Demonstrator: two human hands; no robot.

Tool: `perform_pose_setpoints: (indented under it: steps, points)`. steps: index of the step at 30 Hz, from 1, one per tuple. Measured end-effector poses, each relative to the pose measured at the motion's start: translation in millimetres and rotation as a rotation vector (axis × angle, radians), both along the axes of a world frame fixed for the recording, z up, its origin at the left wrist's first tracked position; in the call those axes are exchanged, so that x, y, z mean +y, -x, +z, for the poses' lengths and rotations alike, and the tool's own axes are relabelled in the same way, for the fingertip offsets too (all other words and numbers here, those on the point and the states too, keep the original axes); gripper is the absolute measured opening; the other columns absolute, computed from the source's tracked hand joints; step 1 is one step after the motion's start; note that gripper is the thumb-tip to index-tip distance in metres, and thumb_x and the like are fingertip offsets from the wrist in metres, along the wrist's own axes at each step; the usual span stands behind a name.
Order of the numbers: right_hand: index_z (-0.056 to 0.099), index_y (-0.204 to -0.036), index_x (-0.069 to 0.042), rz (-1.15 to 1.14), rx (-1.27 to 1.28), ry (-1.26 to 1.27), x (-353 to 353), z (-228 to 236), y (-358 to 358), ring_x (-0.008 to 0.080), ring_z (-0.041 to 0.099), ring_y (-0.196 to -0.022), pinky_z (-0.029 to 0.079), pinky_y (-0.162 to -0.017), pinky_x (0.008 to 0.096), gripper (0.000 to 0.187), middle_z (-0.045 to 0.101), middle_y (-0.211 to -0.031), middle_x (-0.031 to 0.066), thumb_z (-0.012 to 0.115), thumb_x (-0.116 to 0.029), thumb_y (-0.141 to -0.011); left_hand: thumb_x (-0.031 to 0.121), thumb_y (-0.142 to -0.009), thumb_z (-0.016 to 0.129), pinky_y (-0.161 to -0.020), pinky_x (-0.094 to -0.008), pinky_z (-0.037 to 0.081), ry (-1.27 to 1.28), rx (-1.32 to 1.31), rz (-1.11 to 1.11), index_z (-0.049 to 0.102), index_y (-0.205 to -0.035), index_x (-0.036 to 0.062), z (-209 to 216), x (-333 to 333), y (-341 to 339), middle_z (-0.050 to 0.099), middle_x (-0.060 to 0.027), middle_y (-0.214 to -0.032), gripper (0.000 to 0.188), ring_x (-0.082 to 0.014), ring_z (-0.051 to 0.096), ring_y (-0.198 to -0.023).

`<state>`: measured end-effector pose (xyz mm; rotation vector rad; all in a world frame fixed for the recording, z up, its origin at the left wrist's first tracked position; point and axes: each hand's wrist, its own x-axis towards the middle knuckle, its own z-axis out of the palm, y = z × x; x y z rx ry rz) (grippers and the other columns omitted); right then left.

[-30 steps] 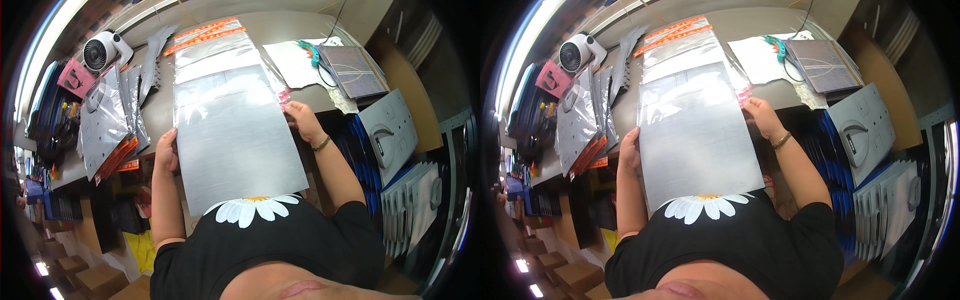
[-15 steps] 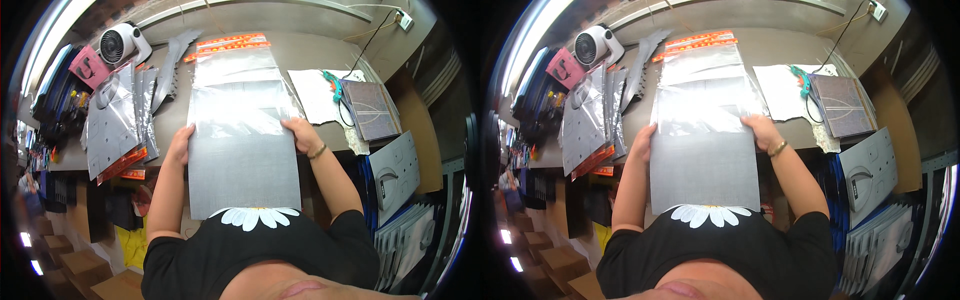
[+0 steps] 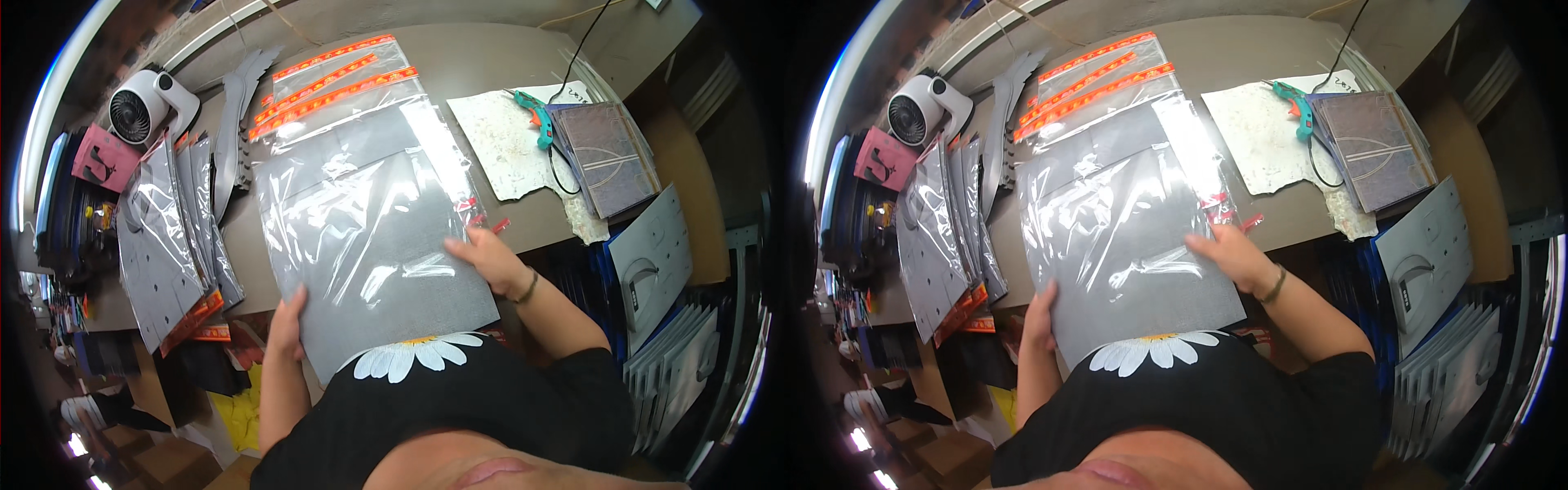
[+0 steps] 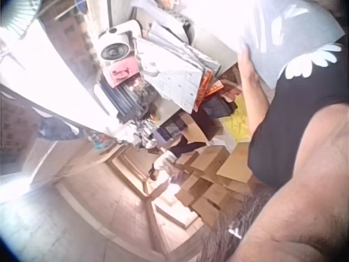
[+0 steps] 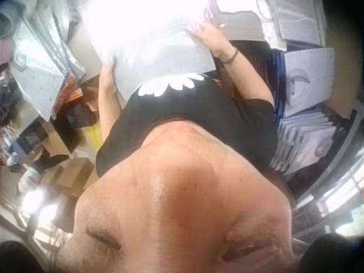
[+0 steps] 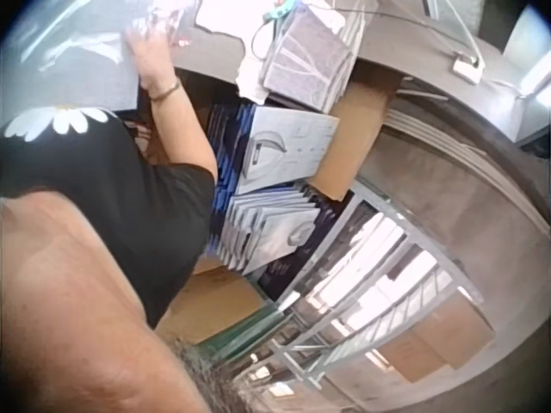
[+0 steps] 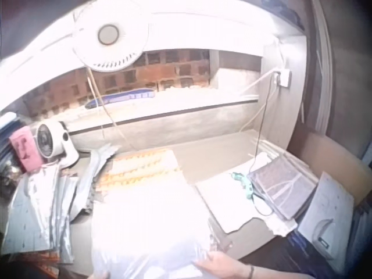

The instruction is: The person repeatedly picks up gray rectangular panels and places them into clear plastic bags on a cluttered workbench. The person then stacks the packaged items and places them into a cardboard box. The person also handles blue rectangular items in a similar manner.

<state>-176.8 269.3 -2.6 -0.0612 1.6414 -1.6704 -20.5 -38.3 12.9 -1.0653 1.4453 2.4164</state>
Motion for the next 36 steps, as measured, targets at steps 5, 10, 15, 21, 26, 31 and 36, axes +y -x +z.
perform_pose_setpoints:
  steps: [5, 10, 15, 21, 26, 31, 36]
  points:
    - [0.065, -0.101, 0.003, 0.117, -0.308, 0.063, 48, 6, -62, 0.0068, 0.058, -0.078, 0.048, -0.070, 0.0236, 0.029, 0.066, -0.088, 0.0016, 0.068, -0.022, -0.086, 0.016, -0.077, 0.069, -0.095, -0.0391, 0.043, 0.133, 0.032, -0.046, 0.042, -0.131, -0.0017, -4, 27, -62, 0.057, -0.0121, -0.120, 0.063, -0.0258, 0.057, -0.107]
    - [0.063, -0.071, -0.002, 0.212, 0.110, -0.189, 79, 20, -42, 0.0062, 0.056, -0.055, 0.045, -0.052, 0.0220, 0.023, 0.063, -0.063, 0.0042, 0.064, -0.018, -0.088, 0.014, -0.078, 0.069, -0.096, -0.0387, 0.042, 0.113, 0.222, -0.083, 0.044, -0.130, 0.0004, -10, 30, -52, 0.058, -0.0115, -0.117, 0.058, -0.0246, 0.057, -0.106]
    - [0.062, -0.106, -0.002, -0.562, 1.289, -1.248, 146, 36, 49, 0.0319, 0.059, -0.101, 0.046, -0.088, 0.0409, 0.039, 0.064, -0.105, 0.0175, 0.066, -0.032, -0.082, 0.012, -0.083, 0.063, -0.082, -0.0386, 0.053, -0.016, 0.443, -0.120, 0.038, -0.130, -0.0018, 4, 38, 7, 0.057, -0.0170, -0.113, 0.055, -0.0269, 0.062, -0.096]
    - [0.056, -0.117, 0.001, -0.418, 1.412, -1.548, 198, -29, 80, 0.0336, 0.052, -0.117, 0.041, -0.098, 0.0424, 0.041, 0.058, -0.121, 0.0197, 0.057, -0.023, -0.084, 0.006, -0.089, 0.054, -0.087, -0.0406, 0.050, 0.076, 0.309, -0.036, 0.036, -0.135, -0.0017, -31, 26, 75, 0.054, -0.0153, -0.121, 0.049, -0.0267, 0.058, -0.105]
    - [0.066, -0.099, -0.003, -0.486, 1.394, -1.205, 205, -26, 66, 0.0288, 0.058, -0.108, 0.046, -0.093, 0.0376, 0.023, 0.064, -0.111, 0.0145, 0.056, -0.014, -0.081, 0.004, -0.085, 0.059, -0.103, -0.0377, 0.036, 0.545, 0.493, 0.048, 0.022, -0.145, 0.0020, -19, 52, 73, 0.035, -0.0205, -0.141, 0.071, -0.0293, 0.040, -0.127]
    - [0.068, -0.086, -0.007, -0.608, 1.332, -1.120, 198, -7, 48, 0.0280, 0.062, -0.088, 0.050, -0.076, 0.0381, 0.016, 0.067, -0.092, 0.0100, 0.065, -0.022, -0.080, 0.005, -0.078, 0.067, -0.110, -0.0428, 0.025, 1.403, 0.599, -0.119, 0.020, -0.148, 0.0077, -11, 59, 69, 0.019, -0.0253, -0.148, 0.084, -0.0372, 0.022, -0.138]
    - [0.065, -0.076, -0.005, -0.784, 1.219, -1.228, 196, 20, 70, 0.0296, 0.062, -0.082, 0.049, -0.069, 0.0405, 0.022, 0.064, -0.081, 0.0099, 0.067, -0.027, -0.080, 0.007, -0.074, 0.070, -0.108, -0.0435, 0.029, 1.565, 0.751, -0.484, 0.039, -0.141, 0.0094, -4, 70, 75, 0.031, -0.0224, -0.144, 0.074, -0.0380, 0.030, -0.134]
